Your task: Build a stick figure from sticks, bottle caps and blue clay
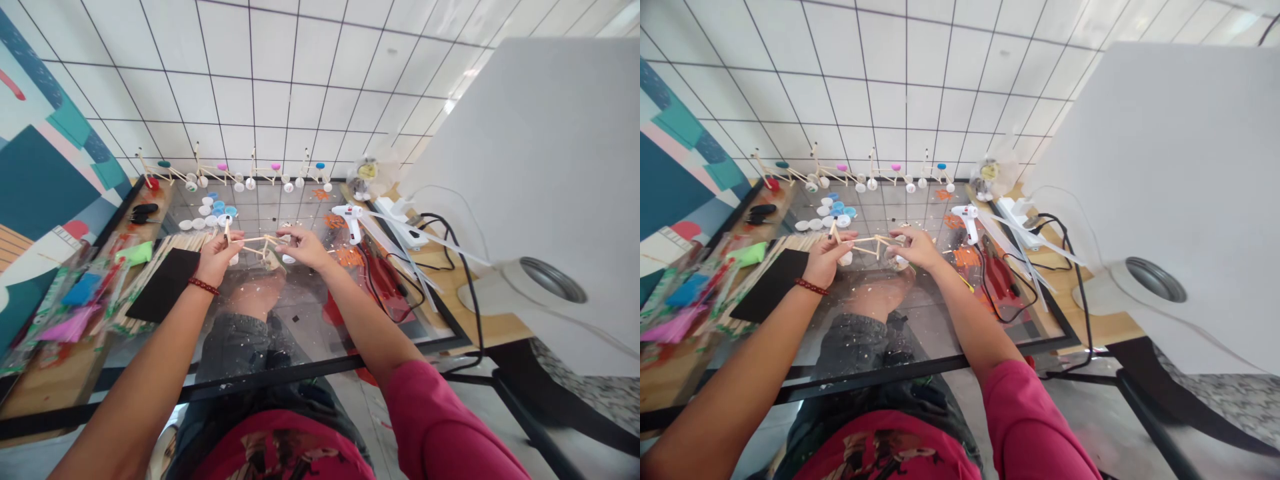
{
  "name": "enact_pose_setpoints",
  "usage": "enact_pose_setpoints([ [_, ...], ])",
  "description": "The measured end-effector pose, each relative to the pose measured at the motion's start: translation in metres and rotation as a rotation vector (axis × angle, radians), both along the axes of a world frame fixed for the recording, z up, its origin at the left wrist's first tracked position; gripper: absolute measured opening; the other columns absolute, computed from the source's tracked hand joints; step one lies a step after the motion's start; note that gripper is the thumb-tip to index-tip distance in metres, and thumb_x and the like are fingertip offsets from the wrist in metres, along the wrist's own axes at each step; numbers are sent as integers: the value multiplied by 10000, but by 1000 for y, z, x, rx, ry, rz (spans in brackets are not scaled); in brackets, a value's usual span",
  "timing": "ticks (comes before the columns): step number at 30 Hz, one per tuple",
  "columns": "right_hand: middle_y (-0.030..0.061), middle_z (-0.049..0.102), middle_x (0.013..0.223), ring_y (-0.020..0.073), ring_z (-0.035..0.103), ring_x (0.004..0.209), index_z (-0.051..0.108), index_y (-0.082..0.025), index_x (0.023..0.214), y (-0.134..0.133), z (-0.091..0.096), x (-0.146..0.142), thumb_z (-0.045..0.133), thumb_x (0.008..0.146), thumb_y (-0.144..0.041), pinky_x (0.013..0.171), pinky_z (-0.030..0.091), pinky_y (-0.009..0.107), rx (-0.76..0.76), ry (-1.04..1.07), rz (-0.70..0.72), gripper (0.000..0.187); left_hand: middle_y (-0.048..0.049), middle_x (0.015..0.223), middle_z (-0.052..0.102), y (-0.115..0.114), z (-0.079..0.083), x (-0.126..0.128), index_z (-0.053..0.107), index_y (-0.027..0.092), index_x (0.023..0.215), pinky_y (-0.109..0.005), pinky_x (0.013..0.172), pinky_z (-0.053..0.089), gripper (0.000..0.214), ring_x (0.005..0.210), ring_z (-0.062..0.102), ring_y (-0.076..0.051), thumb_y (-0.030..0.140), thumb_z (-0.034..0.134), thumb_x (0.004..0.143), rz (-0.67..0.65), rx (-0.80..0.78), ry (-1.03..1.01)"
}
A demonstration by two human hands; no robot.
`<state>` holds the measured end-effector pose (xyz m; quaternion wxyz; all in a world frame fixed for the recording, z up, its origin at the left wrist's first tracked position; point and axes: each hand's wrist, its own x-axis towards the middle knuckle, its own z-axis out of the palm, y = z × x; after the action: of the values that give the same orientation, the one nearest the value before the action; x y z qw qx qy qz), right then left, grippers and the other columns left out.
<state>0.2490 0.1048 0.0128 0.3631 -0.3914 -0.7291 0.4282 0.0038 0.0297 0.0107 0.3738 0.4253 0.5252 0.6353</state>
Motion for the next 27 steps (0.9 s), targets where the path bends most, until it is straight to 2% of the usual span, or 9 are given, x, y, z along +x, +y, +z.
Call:
enact_pose_setpoints([
  [5, -21, 664, 767, 110, 437, 607, 871, -181, 1038, 1, -3, -2, 900, 762, -294, 625, 365, 272, 42, 11, 29, 300, -114, 1086, 839, 1, 0, 0, 809, 202, 741, -318, 712, 482, 361, 913, 686, -247, 484, 950, 566, 0, 3, 29],
  [10, -29, 667, 758, 107, 441, 614, 866, -171, 1047, 0, -1, -2, 881, 780, -297, 631, 363, 263, 44, -3, 33, 295, -119, 1083, 835, 1, 1, 1, 786, 199, 738, -333, 738, 497, 411, 903, 687, -244, 507, 977, 545, -9, 0, 41],
  [19, -26, 714, 835, 92, 428, 653, 857, -158, 1010, -6, 6, -4, 868, 818, -144, 667, 366, 280, 9, -13, 2, 193, -118, 1054, 821, 0, 4, 4, 761, 206, 737, -390, 868, 538, 447, 1032, 714, -296, 529, 996, 536, -30, 9, 21],
  [23, -46, 642, 733, 93, 423, 652, 854, -145, 1011, -5, 4, -4, 854, 828, -153, 655, 344, 281, -4, -1, 2, 183, -123, 1067, 821, -1, 4, 3, 760, 203, 743, -388, 861, 539, 452, 1028, 715, -297, 532, 995, 542, -29, 2, 25],
  [27, -21, 696, 802, 99, 440, 654, 854, -164, 1012, -4, 1, -4, 850, 816, -202, 650, 360, 280, 4, 18, 16, 200, -123, 1081, 829, 0, 2, 3, 776, 202, 748, -378, 853, 536, 447, 1006, 715, -285, 537, 993, 545, -27, -5, 23],
])
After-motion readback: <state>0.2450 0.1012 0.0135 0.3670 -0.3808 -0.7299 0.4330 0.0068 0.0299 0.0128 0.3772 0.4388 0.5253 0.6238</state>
